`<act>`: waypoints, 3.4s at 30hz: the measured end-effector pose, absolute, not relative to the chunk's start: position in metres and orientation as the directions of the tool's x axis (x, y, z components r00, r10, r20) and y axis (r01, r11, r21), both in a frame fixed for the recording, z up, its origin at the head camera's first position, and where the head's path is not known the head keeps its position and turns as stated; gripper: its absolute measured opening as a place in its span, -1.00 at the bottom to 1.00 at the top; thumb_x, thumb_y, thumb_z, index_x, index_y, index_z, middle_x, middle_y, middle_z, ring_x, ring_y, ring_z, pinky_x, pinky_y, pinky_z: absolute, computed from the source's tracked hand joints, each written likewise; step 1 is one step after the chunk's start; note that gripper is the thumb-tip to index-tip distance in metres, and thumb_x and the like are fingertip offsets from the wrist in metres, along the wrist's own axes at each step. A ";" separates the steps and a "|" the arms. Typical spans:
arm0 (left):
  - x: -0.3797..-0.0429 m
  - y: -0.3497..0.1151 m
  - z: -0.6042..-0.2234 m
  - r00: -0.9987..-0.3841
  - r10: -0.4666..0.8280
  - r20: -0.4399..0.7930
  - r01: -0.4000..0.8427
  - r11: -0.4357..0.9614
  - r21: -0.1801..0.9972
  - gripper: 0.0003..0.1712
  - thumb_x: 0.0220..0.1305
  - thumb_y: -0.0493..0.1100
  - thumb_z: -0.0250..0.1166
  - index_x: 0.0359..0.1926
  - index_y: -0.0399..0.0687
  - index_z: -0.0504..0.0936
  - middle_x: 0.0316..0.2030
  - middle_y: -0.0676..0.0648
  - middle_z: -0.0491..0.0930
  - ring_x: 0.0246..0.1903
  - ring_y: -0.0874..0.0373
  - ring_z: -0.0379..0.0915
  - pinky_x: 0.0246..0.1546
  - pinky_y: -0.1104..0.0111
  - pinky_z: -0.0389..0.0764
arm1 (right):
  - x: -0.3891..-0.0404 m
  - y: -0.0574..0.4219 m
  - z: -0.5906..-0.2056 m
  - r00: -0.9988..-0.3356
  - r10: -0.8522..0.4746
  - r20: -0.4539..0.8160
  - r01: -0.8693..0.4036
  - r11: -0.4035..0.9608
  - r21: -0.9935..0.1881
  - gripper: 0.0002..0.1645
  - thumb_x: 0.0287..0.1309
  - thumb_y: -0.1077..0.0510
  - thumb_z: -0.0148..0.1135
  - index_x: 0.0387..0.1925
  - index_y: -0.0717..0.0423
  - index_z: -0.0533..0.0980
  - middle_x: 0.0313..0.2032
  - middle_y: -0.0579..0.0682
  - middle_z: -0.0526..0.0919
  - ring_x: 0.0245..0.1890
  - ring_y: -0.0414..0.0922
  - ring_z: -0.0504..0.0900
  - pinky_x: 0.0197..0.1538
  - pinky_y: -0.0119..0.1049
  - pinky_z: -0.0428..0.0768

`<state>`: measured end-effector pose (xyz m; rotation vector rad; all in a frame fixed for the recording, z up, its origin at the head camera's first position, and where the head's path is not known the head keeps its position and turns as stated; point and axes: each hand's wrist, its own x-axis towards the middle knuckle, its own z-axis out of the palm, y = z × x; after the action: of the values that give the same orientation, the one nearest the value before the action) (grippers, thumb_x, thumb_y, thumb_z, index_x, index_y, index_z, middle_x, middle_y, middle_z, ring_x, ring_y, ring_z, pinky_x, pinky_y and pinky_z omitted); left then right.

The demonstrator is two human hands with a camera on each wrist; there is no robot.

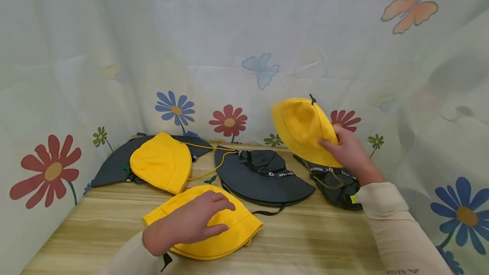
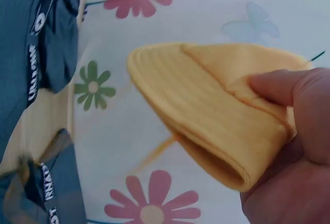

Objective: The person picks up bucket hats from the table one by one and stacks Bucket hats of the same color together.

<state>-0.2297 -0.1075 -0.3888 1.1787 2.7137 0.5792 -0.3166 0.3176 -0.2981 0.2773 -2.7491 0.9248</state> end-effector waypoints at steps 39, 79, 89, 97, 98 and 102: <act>-0.288 -0.099 -0.258 -0.696 0.615 0.372 0.707 0.495 0.505 0.02 0.13 0.10 0.56 0.51 0.16 0.21 0.32 0.06 0.52 0.13 0.10 0.58 0.11 0.20 0.66 | -0.252 0.272 -0.241 -0.727 -0.585 0.359 -0.659 0.448 -0.604 -0.80 0.24 0.35 0.37 -0.14 0.05 0.65 -0.35 -0.06 0.74 -0.44 -0.10 0.73 -0.34 -0.30 0.72; -0.282 -0.161 -0.216 -0.696 0.544 0.468 0.715 0.586 0.383 -0.76 0.31 -0.13 0.43 -0.06 -0.12 0.69 -0.33 -0.04 0.73 -0.46 0.13 0.48 -0.38 0.33 0.52 | -0.250 0.203 -0.217 -0.729 -0.430 0.533 -0.646 0.691 -0.326 -0.83 0.19 0.04 0.48 -0.23 -0.01 0.70 -0.39 -0.09 0.73 -0.48 -0.16 0.53 -0.41 -0.39 0.49; -0.288 -0.188 -0.211 -0.738 0.492 0.462 0.667 0.636 0.388 -0.75 0.31 -0.07 0.44 -0.11 -0.12 0.70 -0.40 -0.04 0.66 -0.50 0.10 0.41 -0.46 0.39 0.46 | -0.261 0.175 -0.237 -0.717 -0.371 0.589 -0.658 0.638 -0.399 -0.82 0.17 0.03 0.50 -0.26 0.02 0.71 -0.48 -0.08 0.69 -0.57 -0.14 0.52 -0.50 -0.38 0.47; -0.289 -0.203 -0.239 -0.782 0.510 0.359 0.624 0.646 0.441 -0.77 0.32 -0.09 0.43 -0.10 -0.09 0.67 -0.32 -0.03 0.73 -0.44 0.16 0.56 -0.38 0.39 0.62 | -0.260 0.160 -0.268 -0.753 -0.385 0.534 -0.632 0.647 -0.426 -0.80 0.16 0.00 0.51 -0.25 0.00 0.70 -0.42 -0.11 0.74 -0.55 -0.21 0.57 -0.48 -0.37 0.54; -0.288 -0.205 -0.244 -0.784 0.513 0.349 0.620 0.646 0.445 -0.78 0.32 -0.09 0.43 -0.11 -0.08 0.67 -0.33 -0.02 0.72 -0.45 0.15 0.55 -0.40 0.38 0.61 | -0.259 0.159 -0.272 -0.755 -0.395 0.524 -0.635 0.640 -0.432 -0.80 0.16 0.01 0.50 -0.25 -0.01 0.70 -0.42 -0.12 0.74 -0.55 -0.22 0.58 -0.48 -0.37 0.56; -0.285 -0.209 -0.266 -0.799 0.519 0.304 0.599 0.639 0.483 -0.80 0.32 -0.08 0.43 -0.10 -0.02 0.68 -0.37 0.04 0.72 -0.47 0.17 0.57 -0.40 0.37 0.62 | -0.255 0.156 -0.290 -0.779 -0.425 0.461 -0.623 0.610 -0.489 -0.79 0.18 0.02 0.49 -0.16 -0.04 0.71 -0.36 -0.13 0.76 -0.50 -0.26 0.63 -0.42 -0.37 0.64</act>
<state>-0.2845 -0.2089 -0.2663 1.0171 2.9667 0.9574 -0.2550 0.1559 -0.2898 0.8506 -2.5395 0.9392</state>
